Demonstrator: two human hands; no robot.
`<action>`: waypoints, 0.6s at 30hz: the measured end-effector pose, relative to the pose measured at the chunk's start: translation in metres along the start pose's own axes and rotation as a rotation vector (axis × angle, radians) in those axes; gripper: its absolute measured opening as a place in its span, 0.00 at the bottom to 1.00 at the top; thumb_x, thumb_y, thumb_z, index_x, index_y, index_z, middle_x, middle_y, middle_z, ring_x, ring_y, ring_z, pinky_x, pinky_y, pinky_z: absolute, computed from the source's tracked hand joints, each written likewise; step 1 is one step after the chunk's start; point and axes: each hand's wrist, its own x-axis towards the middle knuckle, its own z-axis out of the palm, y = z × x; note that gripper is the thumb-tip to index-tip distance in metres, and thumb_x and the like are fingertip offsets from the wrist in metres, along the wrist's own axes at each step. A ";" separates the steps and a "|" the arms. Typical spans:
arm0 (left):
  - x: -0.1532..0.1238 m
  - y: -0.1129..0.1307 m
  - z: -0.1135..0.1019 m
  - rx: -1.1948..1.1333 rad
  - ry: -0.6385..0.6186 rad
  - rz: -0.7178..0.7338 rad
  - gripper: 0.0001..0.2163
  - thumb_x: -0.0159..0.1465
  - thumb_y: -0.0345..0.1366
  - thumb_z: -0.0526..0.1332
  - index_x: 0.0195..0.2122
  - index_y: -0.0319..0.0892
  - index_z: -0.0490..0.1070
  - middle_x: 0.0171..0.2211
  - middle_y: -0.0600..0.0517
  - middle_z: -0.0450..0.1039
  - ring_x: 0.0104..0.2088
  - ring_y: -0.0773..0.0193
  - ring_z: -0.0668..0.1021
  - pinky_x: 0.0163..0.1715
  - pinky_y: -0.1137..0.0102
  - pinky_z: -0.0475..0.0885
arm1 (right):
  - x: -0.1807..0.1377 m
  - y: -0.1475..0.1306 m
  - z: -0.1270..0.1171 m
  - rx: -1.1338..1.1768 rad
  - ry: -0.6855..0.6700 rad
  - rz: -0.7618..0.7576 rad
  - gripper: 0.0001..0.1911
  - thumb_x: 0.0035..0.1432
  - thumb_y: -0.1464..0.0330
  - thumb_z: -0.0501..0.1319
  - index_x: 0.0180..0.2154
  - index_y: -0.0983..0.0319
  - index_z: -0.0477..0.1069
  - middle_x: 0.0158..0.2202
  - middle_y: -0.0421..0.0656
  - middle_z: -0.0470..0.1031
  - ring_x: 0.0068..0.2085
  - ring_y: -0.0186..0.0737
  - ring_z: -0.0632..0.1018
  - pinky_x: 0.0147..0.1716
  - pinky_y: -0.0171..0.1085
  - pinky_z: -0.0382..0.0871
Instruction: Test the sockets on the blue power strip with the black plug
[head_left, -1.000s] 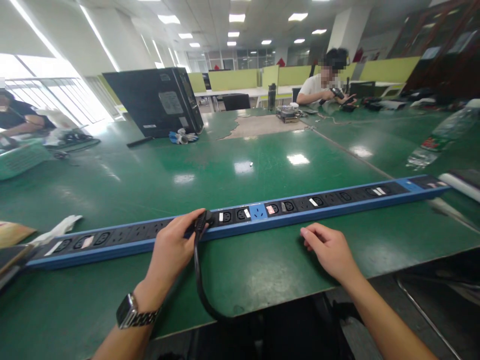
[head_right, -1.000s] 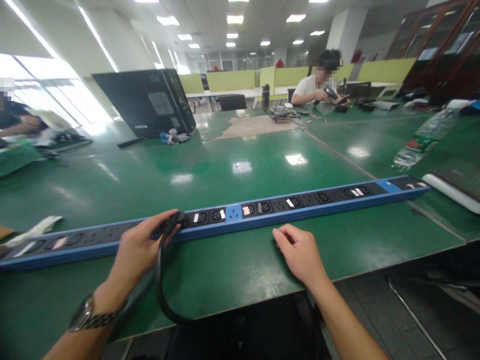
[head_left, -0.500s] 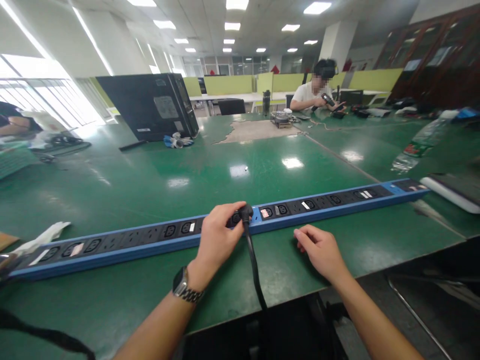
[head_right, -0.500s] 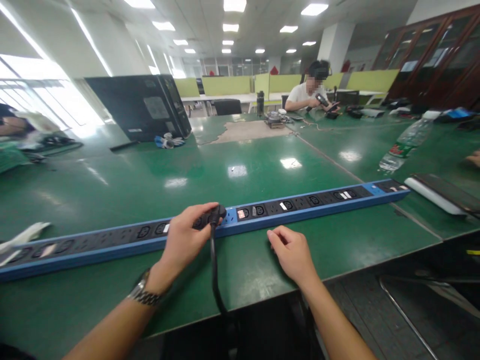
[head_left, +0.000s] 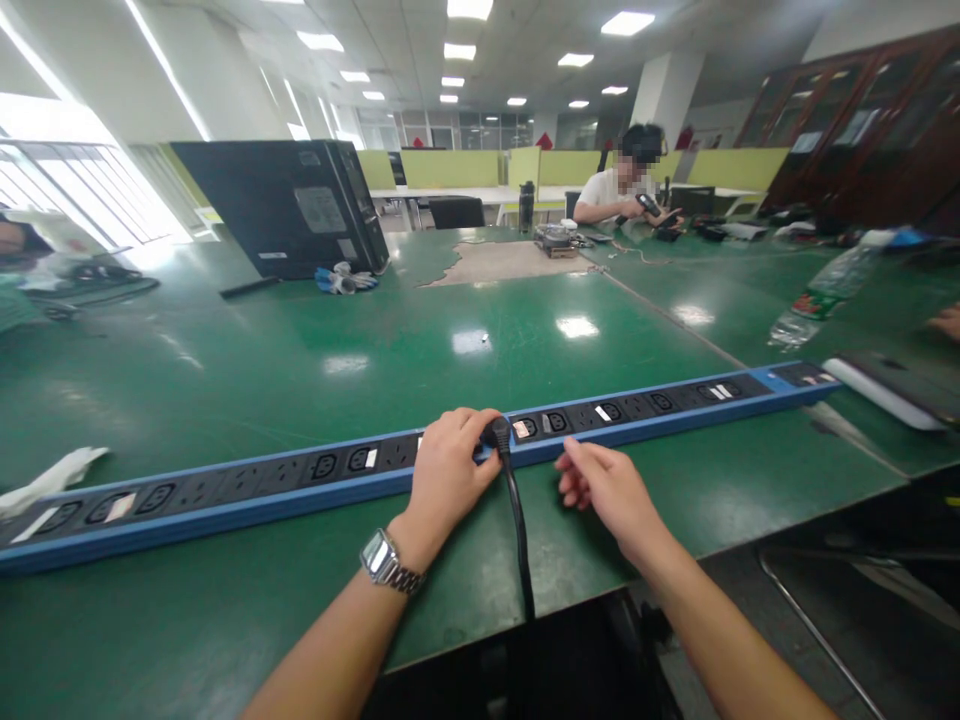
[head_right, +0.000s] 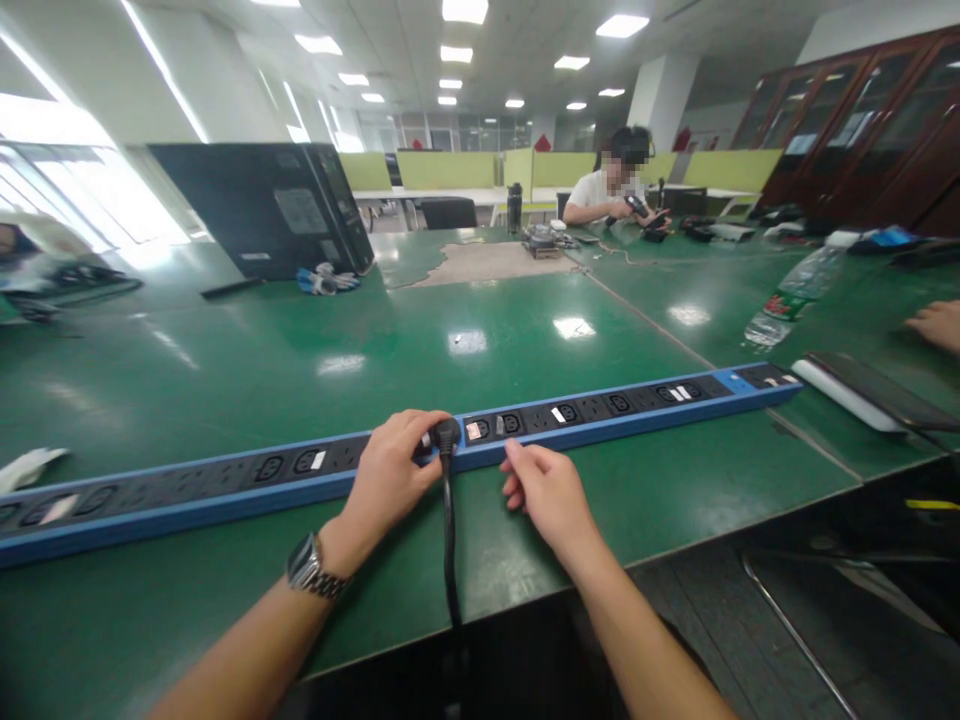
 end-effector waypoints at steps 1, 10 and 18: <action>-0.001 0.000 0.001 0.028 0.002 0.004 0.16 0.62 0.34 0.59 0.51 0.45 0.70 0.45 0.48 0.75 0.47 0.55 0.75 0.49 0.60 0.69 | 0.001 -0.010 0.012 0.048 -0.067 0.063 0.25 0.55 0.46 0.58 0.28 0.63 0.71 0.19 0.40 0.72 0.18 0.32 0.72 0.17 0.30 0.60; -0.014 -0.002 0.001 0.311 -0.109 -0.024 0.28 0.59 0.42 0.63 0.59 0.36 0.64 0.58 0.39 0.69 0.58 0.45 0.70 0.59 0.49 0.60 | -0.011 -0.100 -0.010 0.446 -0.192 -0.092 0.14 0.53 0.58 0.59 0.25 0.62 0.65 0.13 0.33 0.60 0.14 0.27 0.61 0.13 0.29 0.55; -0.012 -0.002 0.003 0.305 -0.097 -0.038 0.28 0.59 0.43 0.63 0.59 0.37 0.63 0.56 0.40 0.70 0.56 0.46 0.70 0.58 0.49 0.61 | 0.029 -0.044 -0.069 0.293 -0.031 0.388 0.15 0.60 0.63 0.51 0.23 0.62 0.62 0.12 0.32 0.54 0.11 0.25 0.54 0.09 0.26 0.44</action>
